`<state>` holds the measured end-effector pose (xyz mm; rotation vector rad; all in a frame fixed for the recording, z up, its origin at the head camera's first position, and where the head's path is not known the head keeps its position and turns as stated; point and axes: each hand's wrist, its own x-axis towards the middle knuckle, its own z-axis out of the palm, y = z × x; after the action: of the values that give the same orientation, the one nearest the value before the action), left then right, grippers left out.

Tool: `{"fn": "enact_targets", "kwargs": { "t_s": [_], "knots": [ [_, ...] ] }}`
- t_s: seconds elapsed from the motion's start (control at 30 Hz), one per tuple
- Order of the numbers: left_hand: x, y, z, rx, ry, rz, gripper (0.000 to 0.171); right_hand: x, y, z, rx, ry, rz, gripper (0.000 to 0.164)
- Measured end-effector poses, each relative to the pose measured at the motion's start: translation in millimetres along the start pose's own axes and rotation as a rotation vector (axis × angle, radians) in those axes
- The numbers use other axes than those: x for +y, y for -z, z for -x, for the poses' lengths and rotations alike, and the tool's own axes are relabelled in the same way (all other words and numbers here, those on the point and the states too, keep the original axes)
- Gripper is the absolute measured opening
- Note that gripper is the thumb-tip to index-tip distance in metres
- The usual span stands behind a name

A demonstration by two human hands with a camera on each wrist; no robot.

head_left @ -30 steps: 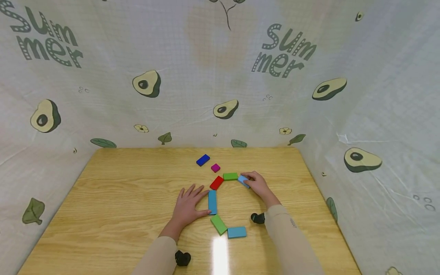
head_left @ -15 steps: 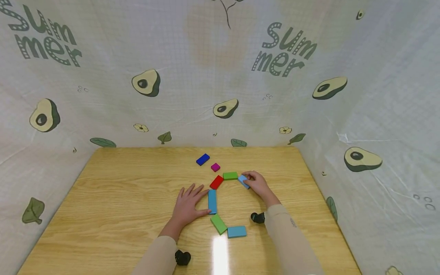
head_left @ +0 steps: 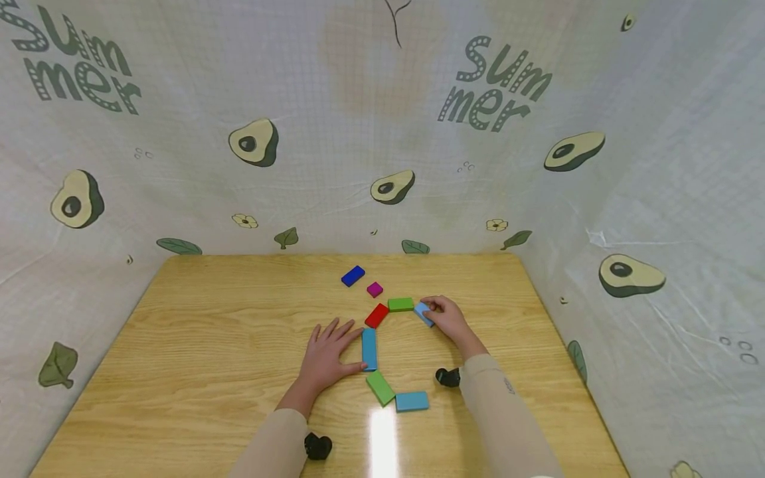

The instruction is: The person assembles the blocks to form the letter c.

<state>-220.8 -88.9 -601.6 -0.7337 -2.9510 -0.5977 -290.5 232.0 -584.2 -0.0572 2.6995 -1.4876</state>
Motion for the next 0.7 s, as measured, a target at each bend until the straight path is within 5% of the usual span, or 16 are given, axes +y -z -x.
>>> {"fn": "enact_targets", "kwargs": {
  "t_s": [0.7],
  "knots": [
    [-0.4,-0.2,0.7,0.007,-0.01,-0.02,0.082,-13,7,-2,-0.013,-0.057,-0.026,0.036]
  ]
}}
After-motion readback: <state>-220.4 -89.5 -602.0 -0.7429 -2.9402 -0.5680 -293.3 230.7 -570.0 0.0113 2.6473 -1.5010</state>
